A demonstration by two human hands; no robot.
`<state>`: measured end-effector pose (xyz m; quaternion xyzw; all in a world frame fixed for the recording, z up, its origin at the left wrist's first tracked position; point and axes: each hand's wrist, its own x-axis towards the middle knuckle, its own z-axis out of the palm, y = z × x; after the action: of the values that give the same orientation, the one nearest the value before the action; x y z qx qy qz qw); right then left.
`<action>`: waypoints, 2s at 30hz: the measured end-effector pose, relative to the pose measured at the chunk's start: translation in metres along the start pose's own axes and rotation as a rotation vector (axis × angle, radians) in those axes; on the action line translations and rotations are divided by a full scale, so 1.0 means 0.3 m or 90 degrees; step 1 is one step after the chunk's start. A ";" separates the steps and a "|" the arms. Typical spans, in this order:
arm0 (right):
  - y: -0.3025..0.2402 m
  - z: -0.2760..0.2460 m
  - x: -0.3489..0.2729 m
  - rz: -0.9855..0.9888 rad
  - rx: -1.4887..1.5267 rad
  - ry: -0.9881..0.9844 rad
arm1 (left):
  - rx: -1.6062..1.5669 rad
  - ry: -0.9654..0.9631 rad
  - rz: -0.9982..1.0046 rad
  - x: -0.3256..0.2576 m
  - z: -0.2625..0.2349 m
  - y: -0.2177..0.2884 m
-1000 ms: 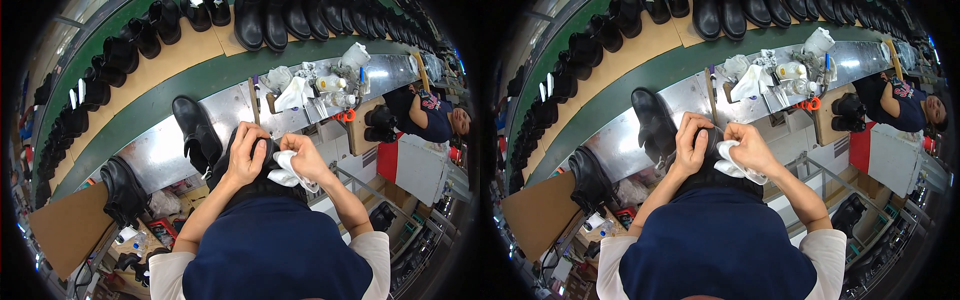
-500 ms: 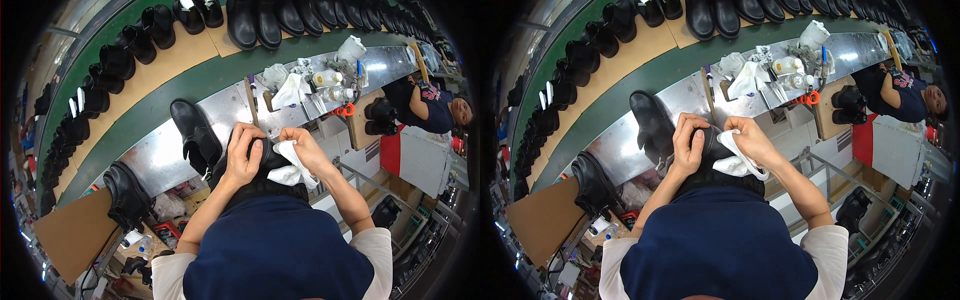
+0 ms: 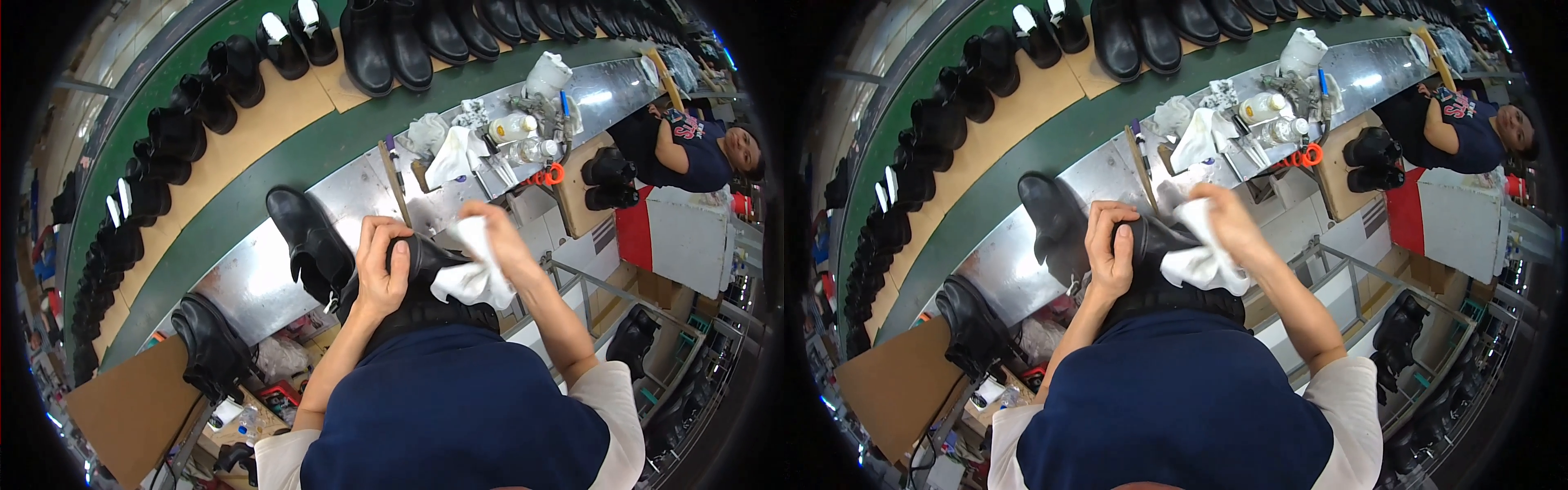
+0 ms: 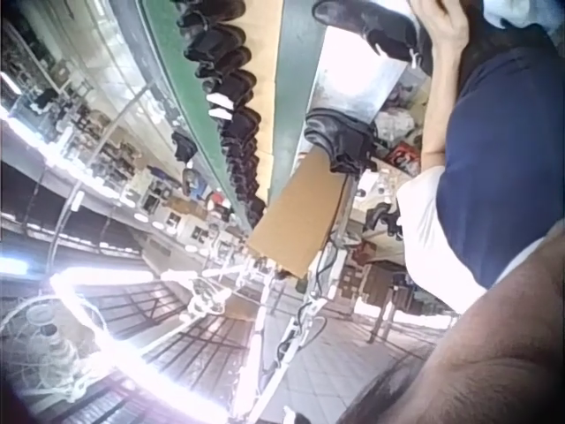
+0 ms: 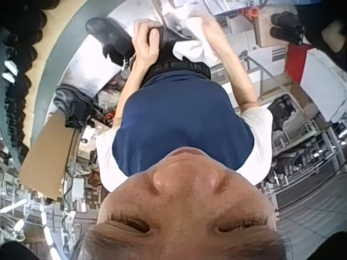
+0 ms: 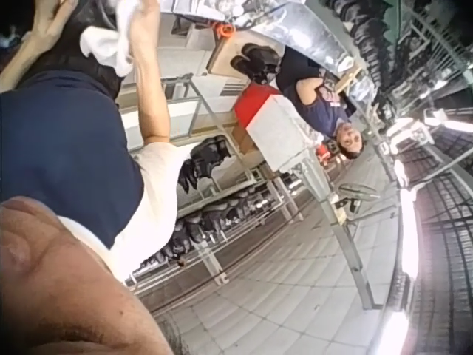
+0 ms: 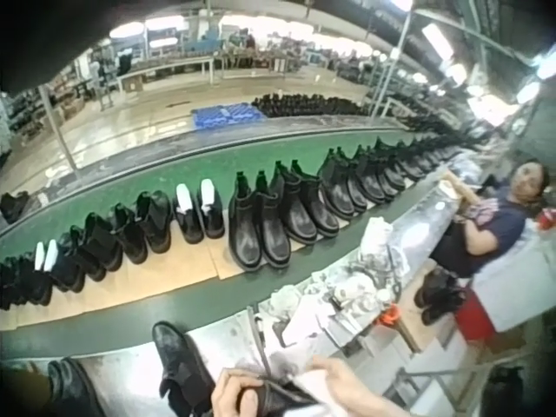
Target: Inspect and clean boots on a factory production line using a cloth and spray tool.
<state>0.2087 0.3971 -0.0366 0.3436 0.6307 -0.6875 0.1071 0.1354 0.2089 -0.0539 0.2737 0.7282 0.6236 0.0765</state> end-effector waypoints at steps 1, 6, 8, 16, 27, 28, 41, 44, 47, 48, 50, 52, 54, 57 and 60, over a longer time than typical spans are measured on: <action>0.030 -0.069 0.011 -0.047 0.236 -0.009 | 0.000 0.014 -0.001 -0.001 -0.008 -0.002; 0.138 -0.437 0.136 -0.098 0.263 0.418 | 0.009 0.012 0.008 0.006 -0.009 -0.007; 0.216 -0.592 0.246 -0.117 0.344 0.378 | 0.005 -0.009 0.012 0.017 0.000 0.003; 0.239 -0.462 0.280 -0.274 0.133 0.359 | 0.024 -0.019 0.014 0.007 -0.002 -0.002; 0.267 -0.590 0.337 -0.214 0.030 0.373 | 0.015 -0.034 0.027 0.023 0.026 0.001; 0.238 -0.652 0.356 -0.140 0.143 0.330 | 0.013 -0.040 0.027 0.023 0.030 0.001; -0.097 0.050 0.007 -0.125 -0.086 -0.336 | 0.009 -0.008 0.015 0.010 0.004 -0.010; -0.078 0.071 -0.012 -0.117 -0.130 -0.316 | -0.006 -0.006 0.013 0.005 0.002 -0.013; -0.062 0.089 -0.035 -0.139 -0.136 -0.257 | -0.017 -0.008 0.013 -0.001 0.004 -0.014; -0.058 0.093 -0.037 -0.138 -0.139 -0.260 | -0.018 -0.004 0.010 -0.001 0.003 -0.014; -0.049 0.098 -0.038 -0.097 -0.132 -0.193 | -0.012 -0.009 0.008 0.003 0.004 -0.011; -0.029 0.101 -0.030 -0.084 -0.089 -0.171 | -0.018 -0.012 0.003 0.006 0.007 -0.009; -0.027 0.102 -0.032 -0.070 -0.047 -0.152 | -0.023 -0.014 -0.003 0.006 0.008 -0.009; -0.038 0.097 -0.046 -0.036 -0.031 -0.151 | -0.017 -0.017 0.009 0.007 0.008 -0.011; -0.032 0.095 -0.055 -0.181 -0.172 -0.195 | -0.024 -0.018 0.008 0.002 0.006 -0.008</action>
<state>0.2057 0.3673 -0.0197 0.1256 0.7353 -0.6492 0.1490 0.1349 0.2105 -0.0563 0.2854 0.7133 0.6341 0.0879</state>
